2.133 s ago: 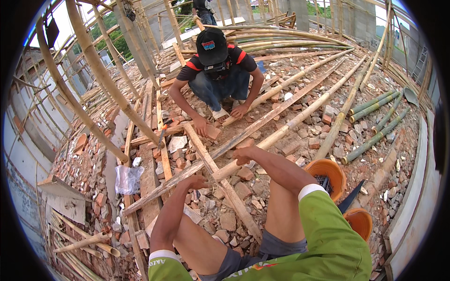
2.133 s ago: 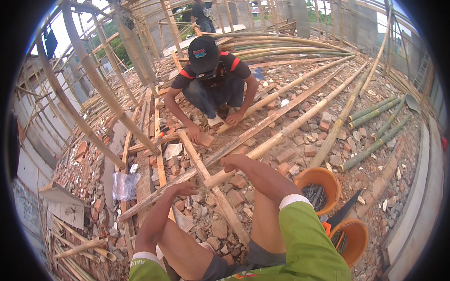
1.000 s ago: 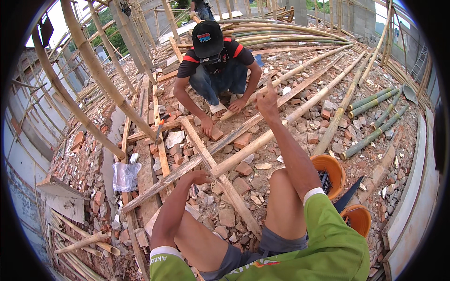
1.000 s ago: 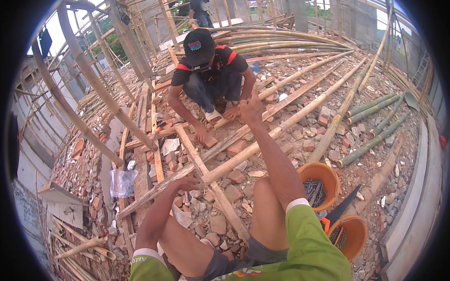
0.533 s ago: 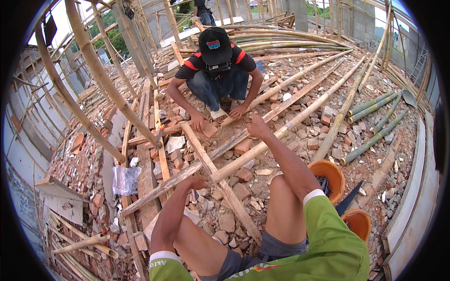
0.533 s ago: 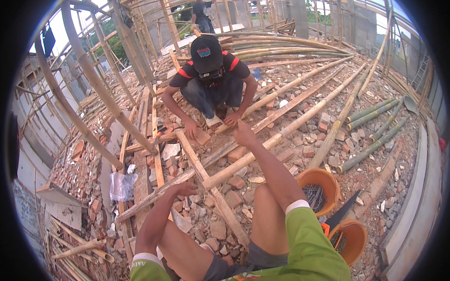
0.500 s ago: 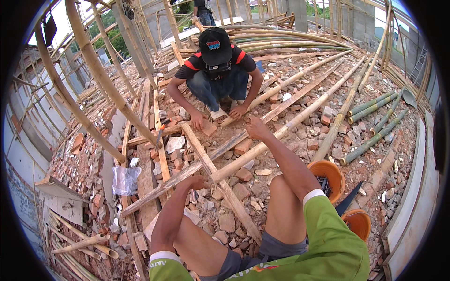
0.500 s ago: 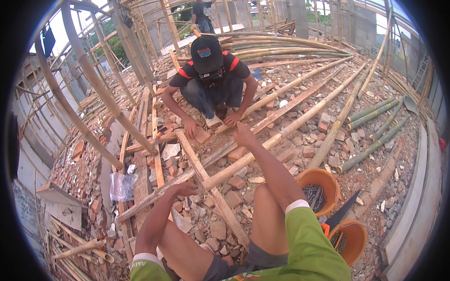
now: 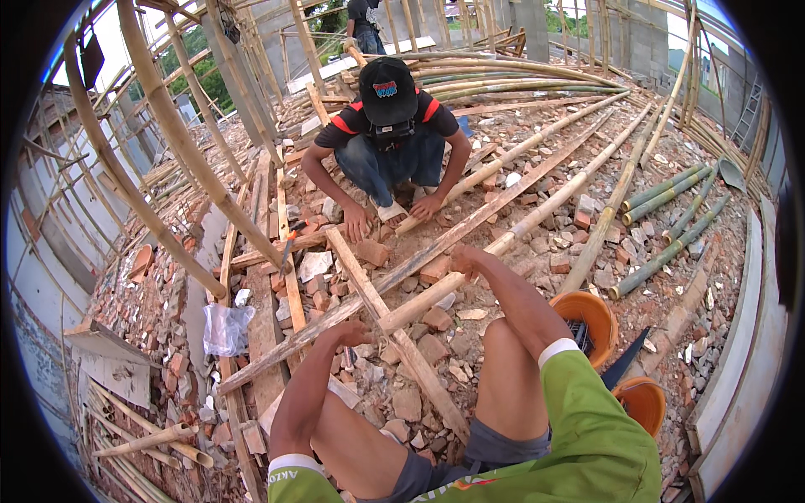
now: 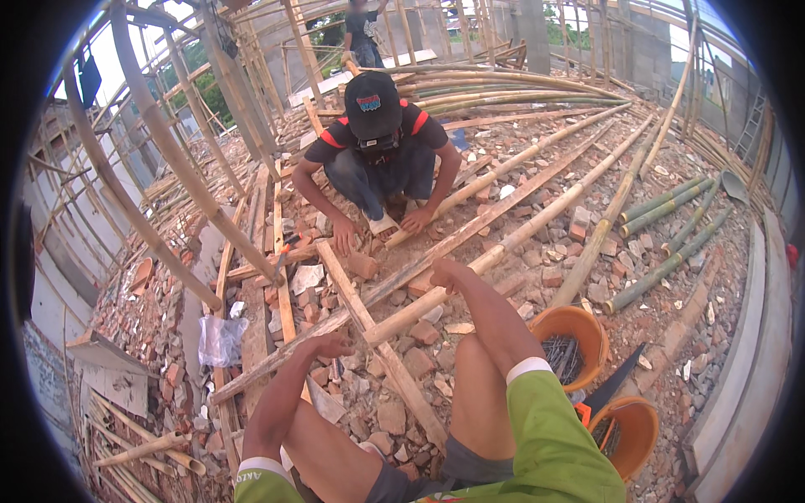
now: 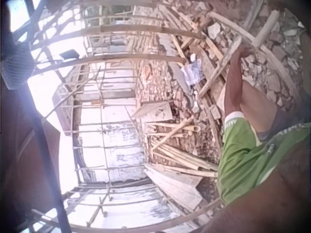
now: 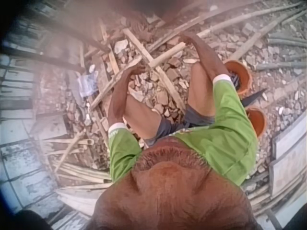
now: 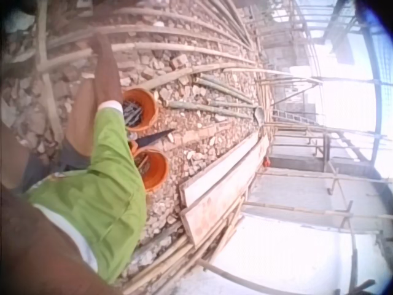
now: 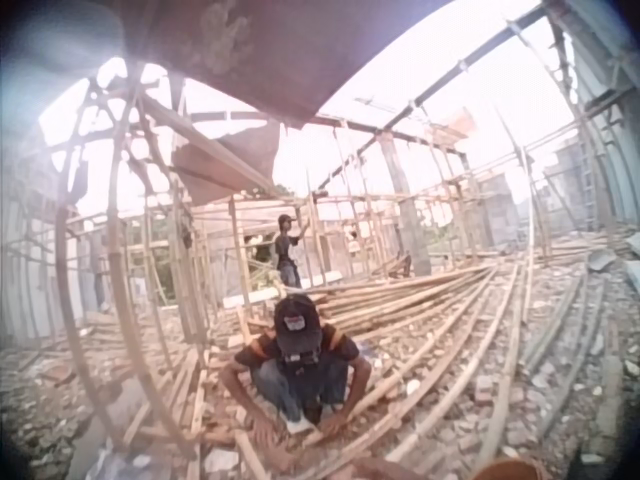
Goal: The person sits on a debris-covered floor and arranges wooden planks and bamboo poles to form a roof framework. Another worker assists nearby, and the person occasionally points to sections of the structure while handling the materials.
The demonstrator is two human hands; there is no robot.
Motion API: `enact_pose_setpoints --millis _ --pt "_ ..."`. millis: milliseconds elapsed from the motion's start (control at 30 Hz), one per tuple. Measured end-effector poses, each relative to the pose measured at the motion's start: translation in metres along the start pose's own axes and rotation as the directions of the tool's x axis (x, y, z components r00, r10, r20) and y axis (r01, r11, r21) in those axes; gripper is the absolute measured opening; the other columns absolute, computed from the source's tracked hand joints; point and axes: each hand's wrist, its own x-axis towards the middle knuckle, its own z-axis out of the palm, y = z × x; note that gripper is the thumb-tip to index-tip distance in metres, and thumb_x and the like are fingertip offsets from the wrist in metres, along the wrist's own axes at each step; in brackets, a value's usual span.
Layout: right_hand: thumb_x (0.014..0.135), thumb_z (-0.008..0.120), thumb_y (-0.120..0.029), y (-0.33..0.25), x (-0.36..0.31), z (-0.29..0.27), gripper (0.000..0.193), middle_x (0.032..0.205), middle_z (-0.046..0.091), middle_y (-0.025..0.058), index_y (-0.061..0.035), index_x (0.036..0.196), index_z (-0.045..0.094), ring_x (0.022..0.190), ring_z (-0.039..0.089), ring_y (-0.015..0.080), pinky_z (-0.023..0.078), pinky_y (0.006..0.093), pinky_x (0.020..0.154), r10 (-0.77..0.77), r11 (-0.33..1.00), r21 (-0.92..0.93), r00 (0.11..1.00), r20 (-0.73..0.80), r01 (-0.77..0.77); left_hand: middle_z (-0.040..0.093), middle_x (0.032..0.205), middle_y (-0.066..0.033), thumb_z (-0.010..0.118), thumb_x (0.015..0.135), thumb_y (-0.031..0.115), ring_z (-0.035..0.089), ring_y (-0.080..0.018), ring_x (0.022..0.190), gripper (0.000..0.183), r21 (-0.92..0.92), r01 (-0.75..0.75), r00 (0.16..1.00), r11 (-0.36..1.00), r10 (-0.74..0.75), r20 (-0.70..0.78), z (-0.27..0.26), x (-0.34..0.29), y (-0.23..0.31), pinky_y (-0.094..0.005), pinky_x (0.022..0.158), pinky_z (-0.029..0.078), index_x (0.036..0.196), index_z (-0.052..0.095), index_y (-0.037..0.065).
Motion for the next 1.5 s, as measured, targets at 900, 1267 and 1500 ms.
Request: enact_pose_setpoints --millis 900,1267,1500 --pt "0.080 0.053 -0.013 -0.024 -0.023 0.006 0.018 0.070 0.060 0.0138 -0.0004 0.093 0.055 0.055 0.061 0.0217 0.045 0.0352 0.045 -0.027 0.999 0.018 0.998 -0.060 0.028 0.055 0.130 -0.0203 0.053 0.089 0.050 0.052 -0.0308 0.120 0.066 0.059 -0.012 1.000 0.998 0.011 0.002 0.005 0.000 -0.009 -0.0384 0.102 0.039 0.137 0.045 0.006" --pt "0.081 0.051 -0.011 -0.013 -0.007 0.007 0.022 0.079 0.063 0.0163 0.0038 0.096 0.055 0.057 0.063 0.0250 0.046 0.0379 0.044 -0.014 1.000 -0.003 1.000 0.009 0.014 0.053 0.131 -0.0209 0.054 0.088 0.050 0.052 -0.0310 0.120 0.065 -0.040 0.006 1.000 0.999 -0.006 0.001 0.000 -0.002 -0.001 -0.0389 0.101 0.040 0.134 0.049 0.005" --pt "0.083 0.048 -0.012 -0.031 -0.053 -0.013 0.060 0.115 0.057 0.0303 0.0090 0.136 0.028 0.096 0.063 0.0406 0.051 0.0473 0.079 -0.088 0.995 -0.004 0.906 -0.414 0.095 0.055 0.129 -0.0206 0.054 0.089 0.051 0.054 -0.0309 0.118 0.065 -0.009 -0.012 1.000 1.000 0.012 0.021 -0.004 0.010 0.000 -0.0380 0.100 0.041 0.134 0.049 0.004"
